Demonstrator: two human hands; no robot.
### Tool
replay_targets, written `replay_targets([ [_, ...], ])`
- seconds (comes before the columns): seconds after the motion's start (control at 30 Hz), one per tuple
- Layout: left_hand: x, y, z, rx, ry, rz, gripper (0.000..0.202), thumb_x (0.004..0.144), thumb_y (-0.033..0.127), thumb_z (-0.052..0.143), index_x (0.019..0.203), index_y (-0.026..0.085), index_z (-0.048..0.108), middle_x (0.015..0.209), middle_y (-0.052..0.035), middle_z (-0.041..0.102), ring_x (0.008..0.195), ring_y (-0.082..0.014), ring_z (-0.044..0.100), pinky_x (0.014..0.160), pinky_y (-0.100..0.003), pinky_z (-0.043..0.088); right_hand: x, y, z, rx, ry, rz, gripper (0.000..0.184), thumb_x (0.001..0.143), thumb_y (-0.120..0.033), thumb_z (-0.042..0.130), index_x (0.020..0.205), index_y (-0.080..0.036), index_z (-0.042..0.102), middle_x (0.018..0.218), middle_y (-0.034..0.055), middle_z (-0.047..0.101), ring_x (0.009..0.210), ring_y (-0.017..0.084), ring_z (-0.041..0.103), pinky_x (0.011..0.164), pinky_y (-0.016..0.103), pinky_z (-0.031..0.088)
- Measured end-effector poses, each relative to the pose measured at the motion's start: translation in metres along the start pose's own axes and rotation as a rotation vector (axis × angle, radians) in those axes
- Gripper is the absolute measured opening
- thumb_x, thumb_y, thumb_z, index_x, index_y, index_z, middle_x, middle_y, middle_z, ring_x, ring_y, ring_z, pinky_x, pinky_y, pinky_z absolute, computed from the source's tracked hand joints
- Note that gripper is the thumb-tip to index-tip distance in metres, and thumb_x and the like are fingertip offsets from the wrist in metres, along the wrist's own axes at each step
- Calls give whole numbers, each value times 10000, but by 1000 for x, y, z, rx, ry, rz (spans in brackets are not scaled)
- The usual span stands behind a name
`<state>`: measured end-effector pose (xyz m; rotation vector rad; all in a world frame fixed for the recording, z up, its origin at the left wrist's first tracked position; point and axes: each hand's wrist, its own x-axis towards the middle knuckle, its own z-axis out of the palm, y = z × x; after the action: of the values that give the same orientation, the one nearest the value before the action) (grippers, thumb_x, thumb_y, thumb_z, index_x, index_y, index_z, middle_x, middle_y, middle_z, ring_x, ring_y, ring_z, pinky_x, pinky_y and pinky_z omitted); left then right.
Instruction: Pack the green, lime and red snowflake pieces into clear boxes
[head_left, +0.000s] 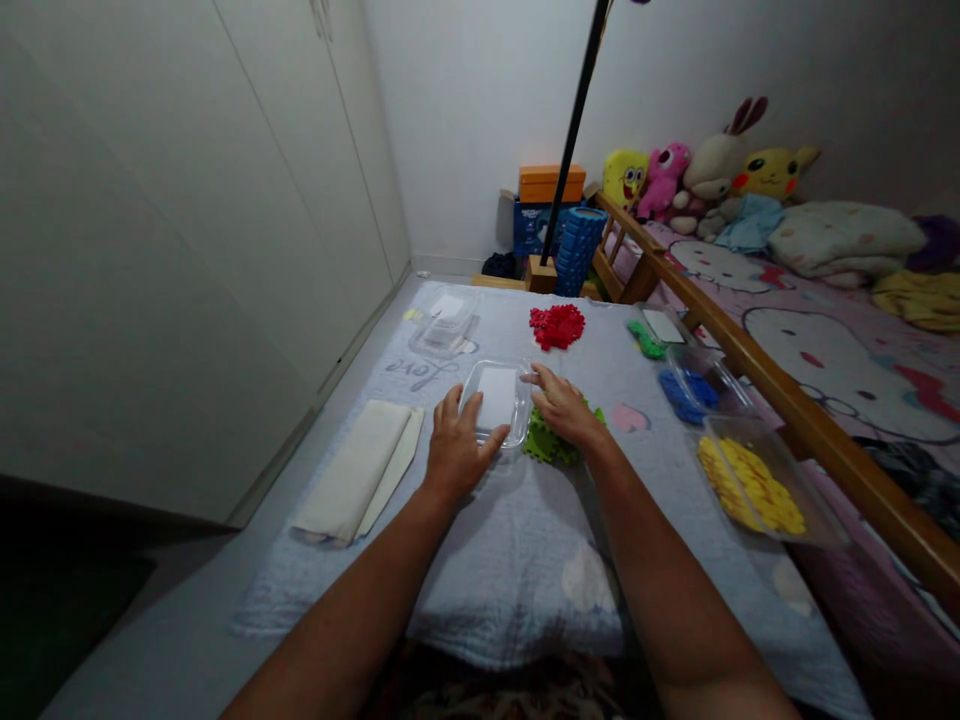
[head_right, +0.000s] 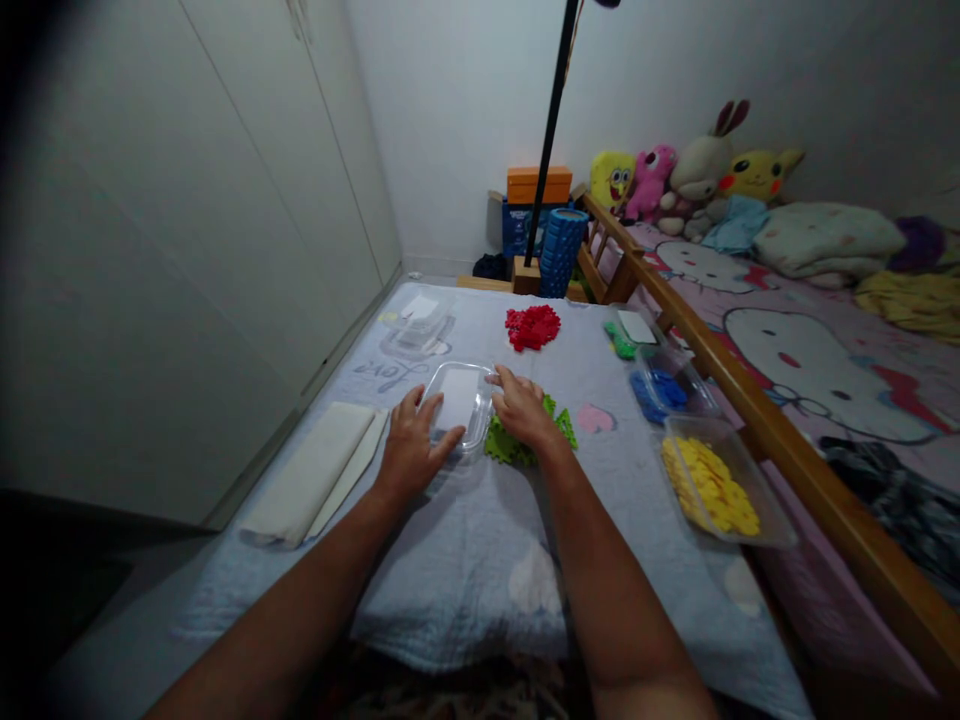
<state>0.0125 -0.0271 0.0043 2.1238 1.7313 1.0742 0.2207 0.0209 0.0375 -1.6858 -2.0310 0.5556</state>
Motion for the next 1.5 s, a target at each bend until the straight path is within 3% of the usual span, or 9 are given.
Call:
replay_targets([
  [0.17, -7, 5, 0, 91, -101, 51, 1024, 630, 666, 879, 1443, 140, 546, 1605, -289, 389, 1461, -480, 409, 1179, -621, 372, -1, 5, 2, -19, 4, -31, 692, 885, -175, 447, 1574, -233, 436, 1500, 75, 634, 1401, 285, 521, 1189, 518, 354],
  [0.27, -8, 6, -1, 120, -135, 50, 1103, 576, 680, 901, 1467, 149, 525, 1626, -294, 365, 1463, -492, 410, 1175, -625, 374, -3, 5, 3, -10, 0, -34, 747, 867, -166, 459, 1605, -252, 390, 1513, 64, 623, 1413, 288, 506, 1194, 530, 339],
  [0.43, -9, 5, 1, 121, -107, 29, 1021, 651, 641, 877, 1474, 158, 514, 1637, -288, 360, 1460, -472, 432, 1179, -604, 377, -5, 3, 2, 62, -5, -35, 714, 917, -230, 487, 1617, -278, 353, 1504, 62, 629, 1417, 302, 511, 1210, 581, 294],
  [0.73, -10, 5, 0, 93, -100, 30, 979, 673, 654, 857, 1462, 182, 522, 1640, -275, 366, 1470, -462, 429, 1179, -599, 378, -7, -5, 2, 82, 18, 9, 724, 967, -357, 524, 1637, -218, 286, 1508, 130, 617, 1442, 339, 498, 1210, 619, 270],
  [0.83, -11, 6, 0, 85, -100, 22, 982, 679, 662, 849, 1468, 181, 516, 1649, -274, 354, 1479, -465, 416, 1175, -599, 381, -8, -7, 1, 65, 19, 11, 742, 951, -399, 574, 1620, -205, 320, 1500, 137, 622, 1434, 349, 504, 1212, 602, 270],
  [1.07, -12, 4, 1, 76, -80, 12, 901, 715, 661, 824, 1415, 166, 549, 1614, -272, 415, 1436, -446, 475, 1165, -579, 401, -8, -2, 8, 149, 56, -28, 725, 915, -304, 588, 1593, -173, 367, 1505, 142, 615, 1388, 291, 551, 1170, 483, 384],
  [1.23, -12, 4, -1, 96, -76, 19, 858, 748, 675, 794, 1390, 159, 553, 1605, -279, 430, 1427, -440, 487, 1146, -574, 420, -13, -4, 12, 30, 193, -16, 682, 864, -323, 656, 1516, -213, 489, 1505, 133, 599, 1369, 328, 511, 1145, 484, 362],
  [1.33, -13, 4, -2, 115, -62, 36, 830, 753, 688, 785, 1354, 160, 561, 1590, -281, 451, 1409, -435, 505, 1138, -566, 427, -19, -9, 12, -72, 268, 58, 564, 851, -380, 686, 1374, -181, 610, 1339, 155, 678, 1265, 355, 534, 1087, 488, 361],
  [1.5, -14, 4, -5, 144, -49, 71, 721, 779, 688, 762, 1268, 183, 597, 1544, -253, 520, 1371, -410, 548, 1129, -533, 444, -27, -19, 16, -104, 241, 87, 369, 894, -306, 626, 1247, -209, 671, 907, 74, 739, 1044, 303, 606, 1074, 481, 302],
])
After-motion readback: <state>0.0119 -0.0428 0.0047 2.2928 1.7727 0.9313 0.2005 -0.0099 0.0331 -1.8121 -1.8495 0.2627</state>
